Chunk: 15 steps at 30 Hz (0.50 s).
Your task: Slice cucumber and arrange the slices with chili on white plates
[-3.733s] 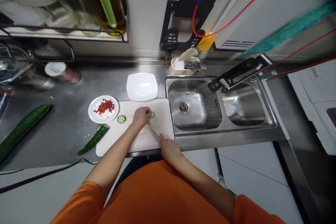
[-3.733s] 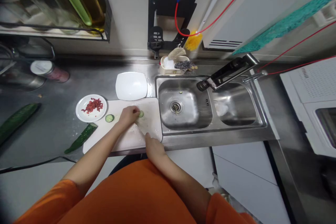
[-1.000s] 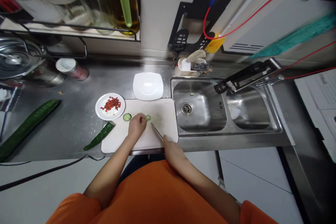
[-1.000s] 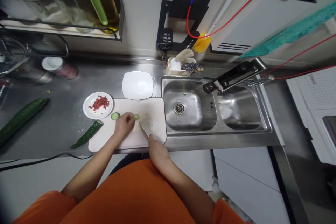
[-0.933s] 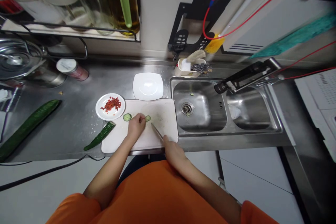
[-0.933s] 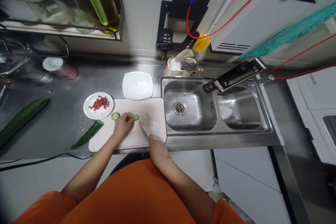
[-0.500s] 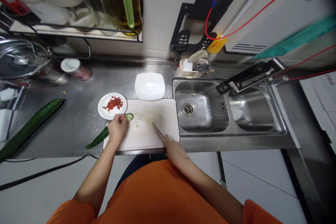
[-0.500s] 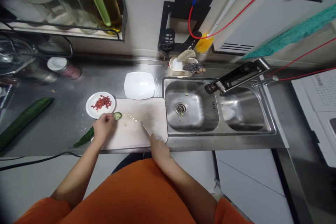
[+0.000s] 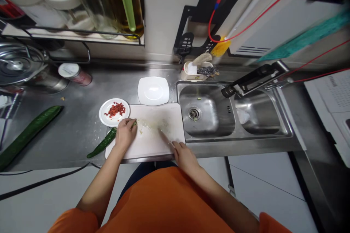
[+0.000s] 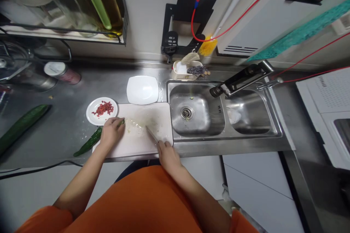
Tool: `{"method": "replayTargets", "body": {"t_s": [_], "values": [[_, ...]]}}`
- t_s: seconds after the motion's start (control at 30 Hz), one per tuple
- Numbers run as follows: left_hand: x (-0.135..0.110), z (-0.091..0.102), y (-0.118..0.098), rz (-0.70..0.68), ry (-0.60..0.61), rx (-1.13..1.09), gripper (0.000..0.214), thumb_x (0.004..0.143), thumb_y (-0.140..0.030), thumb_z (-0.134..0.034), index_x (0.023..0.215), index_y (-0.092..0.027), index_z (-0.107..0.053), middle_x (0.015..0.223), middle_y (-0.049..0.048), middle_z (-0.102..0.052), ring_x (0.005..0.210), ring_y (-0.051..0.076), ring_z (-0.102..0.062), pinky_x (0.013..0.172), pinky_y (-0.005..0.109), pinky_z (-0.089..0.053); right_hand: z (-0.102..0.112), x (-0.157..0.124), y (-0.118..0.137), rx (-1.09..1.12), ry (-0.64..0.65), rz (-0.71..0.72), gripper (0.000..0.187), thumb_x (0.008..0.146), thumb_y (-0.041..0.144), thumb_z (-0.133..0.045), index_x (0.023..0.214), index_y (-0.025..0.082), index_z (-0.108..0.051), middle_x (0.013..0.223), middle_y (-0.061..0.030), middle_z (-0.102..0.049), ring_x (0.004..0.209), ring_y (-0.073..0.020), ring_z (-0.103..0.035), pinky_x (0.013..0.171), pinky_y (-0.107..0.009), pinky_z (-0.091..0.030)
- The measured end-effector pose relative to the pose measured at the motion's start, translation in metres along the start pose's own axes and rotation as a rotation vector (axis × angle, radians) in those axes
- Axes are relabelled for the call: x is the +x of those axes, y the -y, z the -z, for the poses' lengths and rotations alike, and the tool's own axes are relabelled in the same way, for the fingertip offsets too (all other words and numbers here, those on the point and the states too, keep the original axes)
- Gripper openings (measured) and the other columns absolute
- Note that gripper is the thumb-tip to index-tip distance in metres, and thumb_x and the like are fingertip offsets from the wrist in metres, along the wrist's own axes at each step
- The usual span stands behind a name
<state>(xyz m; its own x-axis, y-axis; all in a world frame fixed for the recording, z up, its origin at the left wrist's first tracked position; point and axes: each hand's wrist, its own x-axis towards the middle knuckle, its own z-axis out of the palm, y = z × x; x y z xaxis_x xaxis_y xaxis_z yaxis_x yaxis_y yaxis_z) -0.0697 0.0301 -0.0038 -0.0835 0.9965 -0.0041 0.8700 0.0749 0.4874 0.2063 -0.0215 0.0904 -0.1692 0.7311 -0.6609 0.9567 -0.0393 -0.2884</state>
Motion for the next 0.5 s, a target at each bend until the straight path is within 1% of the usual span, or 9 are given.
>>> {"method": "replayTargets", "body": {"t_s": [0.07, 0.1, 0.17, 0.23, 0.3, 0.4, 0.5], "values": [[0.001, -0.001, 0.001, -0.009, 0.0, 0.008, 0.033, 0.079, -0.028, -0.051, 0.107, -0.02, -0.066, 0.104, 0.0102, -0.058, 0.096, 0.023, -0.056, 0.089, 0.034, -0.046, -0.004, -0.001, -0.008, 0.053, -0.124, 0.026, 0.042, 0.093, 0.024, -0.032, 0.134, 0.023, -0.041, 0.116, -0.0106, -0.053, 0.09, -0.0185, -0.059, 0.078, -0.029, -0.044], [0.001, -0.001, 0.002, -0.012, -0.002, 0.012, 0.033, 0.079, -0.027, -0.05, 0.107, -0.02, -0.066, 0.103, 0.0101, -0.059, 0.096, 0.023, -0.056, 0.089, 0.034, -0.046, -0.007, -0.001, -0.012, 0.072, -0.182, 0.025, 0.045, 0.093, 0.023, -0.032, 0.138, 0.022, -0.037, 0.12, -0.0123, -0.049, 0.09, -0.0183, -0.059, 0.079, -0.029, -0.044], [0.002, -0.002, 0.002, -0.016, -0.005, 0.024, 0.033, 0.079, -0.026, -0.05, 0.107, -0.02, -0.066, 0.102, 0.0096, -0.059, 0.096, 0.023, -0.056, 0.09, 0.035, -0.045, -0.016, 0.004, -0.018, 0.071, -0.28, -0.006, 0.052, 0.09, 0.018, -0.034, 0.142, 0.018, -0.033, 0.125, -0.0162, -0.043, 0.089, -0.0188, -0.058, 0.078, -0.031, -0.046], [0.002, -0.002, 0.002, -0.013, -0.007, 0.032, 0.033, 0.078, -0.025, -0.05, 0.106, -0.02, -0.067, 0.101, 0.0092, -0.059, 0.095, 0.023, -0.056, 0.09, 0.034, -0.045, -0.025, 0.014, -0.021, 0.036, -0.375, -0.038, 0.057, 0.085, 0.011, -0.035, 0.142, 0.016, -0.032, 0.126, -0.0185, -0.04, 0.093, -0.0209, -0.057, 0.078, -0.033, -0.046], [0.001, -0.002, 0.001, -0.007, -0.011, 0.032, 0.033, 0.078, -0.025, -0.05, 0.106, -0.02, -0.067, 0.101, 0.0089, -0.059, 0.095, 0.022, -0.056, 0.089, 0.034, -0.045, -0.033, 0.026, -0.021, -0.003, -0.447, -0.074, 0.063, 0.079, 0.002, -0.035, 0.141, 0.014, -0.034, 0.125, -0.019, -0.04, 0.104, -0.024, -0.053, 0.083, -0.034, -0.045], [0.001, -0.003, 0.001, -0.001, -0.017, 0.026, 0.033, 0.078, -0.025, -0.05, 0.106, -0.02, -0.067, 0.101, 0.0089, -0.059, 0.095, 0.022, -0.056, 0.089, 0.034, -0.044, -0.042, 0.045, -0.016, -0.032, -0.485, -0.144, 0.065, 0.077, -0.002, -0.034, 0.14, 0.013, -0.036, 0.129, -0.02, -0.04, 0.114, -0.0266, -0.047, 0.088, -0.035, -0.043], [0.0, -0.002, 0.0, 0.01, -0.01, 0.023, 0.033, 0.078, -0.026, -0.051, 0.106, -0.02, -0.067, 0.101, 0.0092, -0.059, 0.095, 0.022, -0.056, 0.089, 0.034, -0.045, -0.046, 0.057, -0.01, -0.046, -0.455, -0.172, 0.065, 0.077, -0.002, -0.035, 0.141, 0.01, -0.034, 0.13, -0.022, -0.039, 0.116, -0.0277, -0.046, 0.089, -0.034, -0.042]]}}
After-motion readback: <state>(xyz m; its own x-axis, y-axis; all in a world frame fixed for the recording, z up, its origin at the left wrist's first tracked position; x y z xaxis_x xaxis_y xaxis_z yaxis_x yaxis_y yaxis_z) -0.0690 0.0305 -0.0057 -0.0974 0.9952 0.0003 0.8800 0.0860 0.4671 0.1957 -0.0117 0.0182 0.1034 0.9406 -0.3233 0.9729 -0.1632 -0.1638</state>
